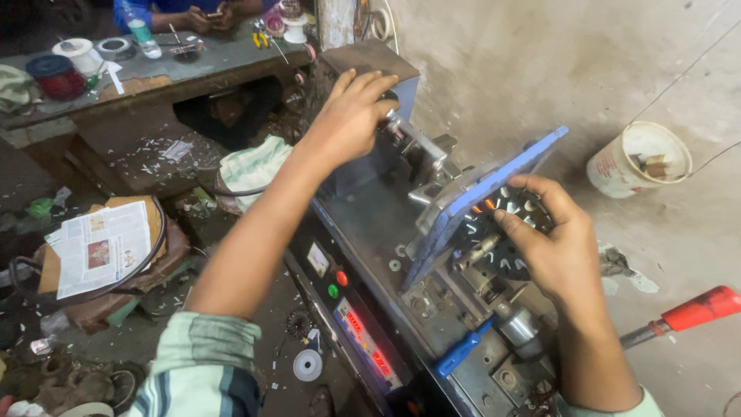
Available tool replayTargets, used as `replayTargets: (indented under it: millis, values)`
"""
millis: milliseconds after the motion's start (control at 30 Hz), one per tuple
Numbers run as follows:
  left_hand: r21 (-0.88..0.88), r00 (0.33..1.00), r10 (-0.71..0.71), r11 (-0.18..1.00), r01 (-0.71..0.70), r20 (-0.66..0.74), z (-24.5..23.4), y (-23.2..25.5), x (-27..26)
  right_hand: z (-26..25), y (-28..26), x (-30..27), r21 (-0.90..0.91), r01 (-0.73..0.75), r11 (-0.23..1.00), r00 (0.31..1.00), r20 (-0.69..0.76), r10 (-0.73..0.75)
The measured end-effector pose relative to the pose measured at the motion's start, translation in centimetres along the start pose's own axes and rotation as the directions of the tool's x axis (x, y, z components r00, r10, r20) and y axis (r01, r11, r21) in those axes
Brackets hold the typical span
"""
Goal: The person winds copper wire onto a motor stator using a winding machine. They insert the stator into the machine, thread the wire, and operate the machine to wind the wire into the slots. The person repeatedly adjusts the stator and wire, and presses buttons on the machine's control panel.
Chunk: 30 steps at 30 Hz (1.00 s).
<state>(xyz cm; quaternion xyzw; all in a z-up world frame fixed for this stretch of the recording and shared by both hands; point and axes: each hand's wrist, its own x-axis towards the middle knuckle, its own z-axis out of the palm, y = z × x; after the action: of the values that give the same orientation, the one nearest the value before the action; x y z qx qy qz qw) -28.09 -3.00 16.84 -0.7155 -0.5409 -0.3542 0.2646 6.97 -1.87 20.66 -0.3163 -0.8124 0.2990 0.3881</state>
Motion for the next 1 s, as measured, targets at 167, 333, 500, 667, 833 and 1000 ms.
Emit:
replayTargets:
  millis: [167, 333, 500, 667, 833, 1000]
  values:
    - [-0.992, 0.914, -0.395, 0.032, 0.119, 0.097, 1.6, 2.6, -1.9, -0.2, 0.1, -0.2, -0.073, -0.008, 0.997, 1.000, -0.011, 0.008]
    - [-0.935, 0.757, -0.553, -0.157, 0.317, 0.349, 4.5, 5.5, -6.9, -0.1, 0.2, -0.5, -0.037, -0.002, 0.999, 1.000, -0.008, 0.002]
    - [-0.844, 0.629, -0.622, -0.100, 0.527, 0.467, 5.2, 6.0, -6.8, -0.1, 0.1, -0.2, -0.019, 0.026, 0.999, 1.000, -0.007, -0.026]
    - [-0.856, 0.471, -0.881, 0.284, 0.432, -0.055, 0.6, 14.5, -7.2, 0.0, 0.0, -0.4, 0.037, -0.075, 0.997, 0.997, -0.001, 0.075]
    - [-0.835, 0.713, -0.682, 0.290, 0.468, 0.164, 0.7, 28.3, -10.2, -0.1, 0.0, -0.2, -0.041, -0.003, 0.999, 1.000, -0.015, 0.003]
    - [-0.800, 0.741, -0.647, 0.343, 0.492, 0.179, 6.5, 28.2, -8.5, 0.0, 0.3, -0.4, -0.013, 0.056, 0.998, 0.998, -0.003, -0.056]
